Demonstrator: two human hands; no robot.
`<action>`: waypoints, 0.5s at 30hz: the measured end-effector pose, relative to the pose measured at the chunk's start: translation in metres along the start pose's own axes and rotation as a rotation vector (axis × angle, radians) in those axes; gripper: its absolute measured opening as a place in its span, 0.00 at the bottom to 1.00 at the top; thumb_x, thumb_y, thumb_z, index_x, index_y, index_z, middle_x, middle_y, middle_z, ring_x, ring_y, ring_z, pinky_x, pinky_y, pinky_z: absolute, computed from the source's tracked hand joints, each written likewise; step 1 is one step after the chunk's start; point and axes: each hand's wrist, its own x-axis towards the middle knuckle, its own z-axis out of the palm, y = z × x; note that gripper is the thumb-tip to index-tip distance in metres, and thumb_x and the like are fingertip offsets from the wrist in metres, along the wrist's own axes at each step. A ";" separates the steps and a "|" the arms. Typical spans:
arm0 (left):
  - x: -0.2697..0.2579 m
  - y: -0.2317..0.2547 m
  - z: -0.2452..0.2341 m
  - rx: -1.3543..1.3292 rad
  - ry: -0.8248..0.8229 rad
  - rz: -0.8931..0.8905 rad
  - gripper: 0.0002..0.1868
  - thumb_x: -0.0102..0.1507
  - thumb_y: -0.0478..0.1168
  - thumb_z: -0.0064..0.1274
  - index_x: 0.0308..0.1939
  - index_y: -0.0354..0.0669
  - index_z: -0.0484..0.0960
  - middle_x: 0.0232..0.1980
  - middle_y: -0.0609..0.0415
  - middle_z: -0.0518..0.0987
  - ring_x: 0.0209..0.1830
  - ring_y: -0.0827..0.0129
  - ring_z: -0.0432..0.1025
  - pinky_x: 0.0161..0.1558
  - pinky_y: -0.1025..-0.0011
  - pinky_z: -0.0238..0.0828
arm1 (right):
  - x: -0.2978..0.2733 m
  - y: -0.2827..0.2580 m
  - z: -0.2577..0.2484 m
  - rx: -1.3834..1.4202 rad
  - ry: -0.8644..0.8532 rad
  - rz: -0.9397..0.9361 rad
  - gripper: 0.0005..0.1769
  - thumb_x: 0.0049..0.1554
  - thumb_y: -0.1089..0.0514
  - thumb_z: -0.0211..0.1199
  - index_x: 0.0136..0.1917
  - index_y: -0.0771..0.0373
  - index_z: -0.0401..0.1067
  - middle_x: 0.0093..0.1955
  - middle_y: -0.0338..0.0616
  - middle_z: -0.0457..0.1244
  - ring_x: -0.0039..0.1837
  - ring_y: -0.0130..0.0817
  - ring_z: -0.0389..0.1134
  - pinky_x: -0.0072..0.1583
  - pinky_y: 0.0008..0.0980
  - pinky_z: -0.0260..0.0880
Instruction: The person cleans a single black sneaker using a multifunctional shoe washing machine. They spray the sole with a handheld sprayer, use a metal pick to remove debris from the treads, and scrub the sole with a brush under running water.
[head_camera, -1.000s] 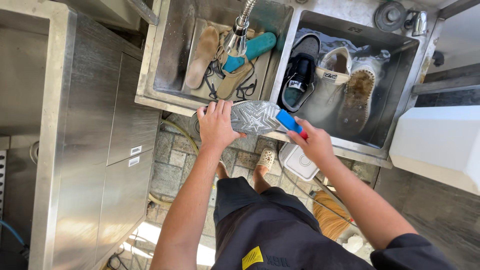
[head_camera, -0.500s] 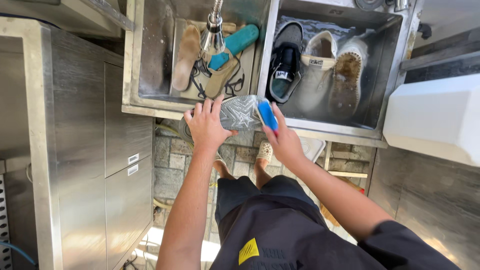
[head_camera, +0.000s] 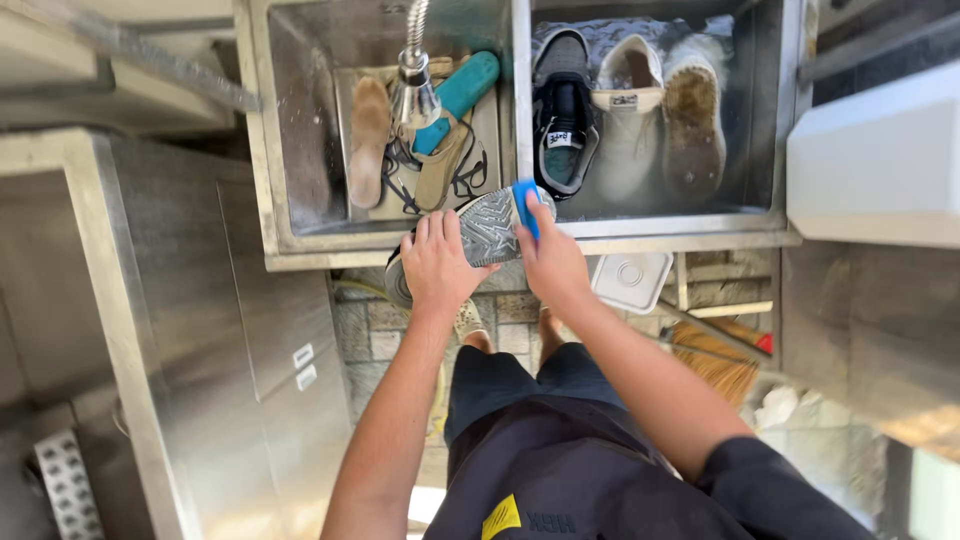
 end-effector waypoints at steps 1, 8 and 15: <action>-0.001 0.001 -0.001 0.000 0.022 0.010 0.50 0.36 0.66 0.73 0.52 0.42 0.72 0.50 0.54 0.75 0.54 0.60 0.70 0.50 0.56 0.63 | 0.014 -0.009 0.004 0.005 0.014 0.033 0.29 0.65 0.46 0.55 0.77 0.49 0.57 0.40 0.62 0.69 0.44 0.64 0.70 0.46 0.57 0.67; -0.001 0.000 0.000 0.038 -0.044 0.024 0.53 0.36 0.67 0.73 0.54 0.40 0.72 0.49 0.52 0.76 0.52 0.58 0.70 0.48 0.55 0.64 | -0.043 0.001 0.005 -0.048 0.037 0.080 0.31 0.63 0.47 0.56 0.77 0.48 0.57 0.38 0.62 0.68 0.42 0.64 0.70 0.44 0.59 0.67; 0.000 -0.005 0.004 0.034 -0.035 0.073 0.50 0.39 0.68 0.73 0.51 0.40 0.71 0.50 0.53 0.76 0.52 0.58 0.71 0.48 0.56 0.64 | 0.003 0.003 0.016 0.017 0.178 0.004 0.25 0.66 0.45 0.57 0.74 0.49 0.60 0.39 0.61 0.68 0.43 0.65 0.70 0.45 0.60 0.67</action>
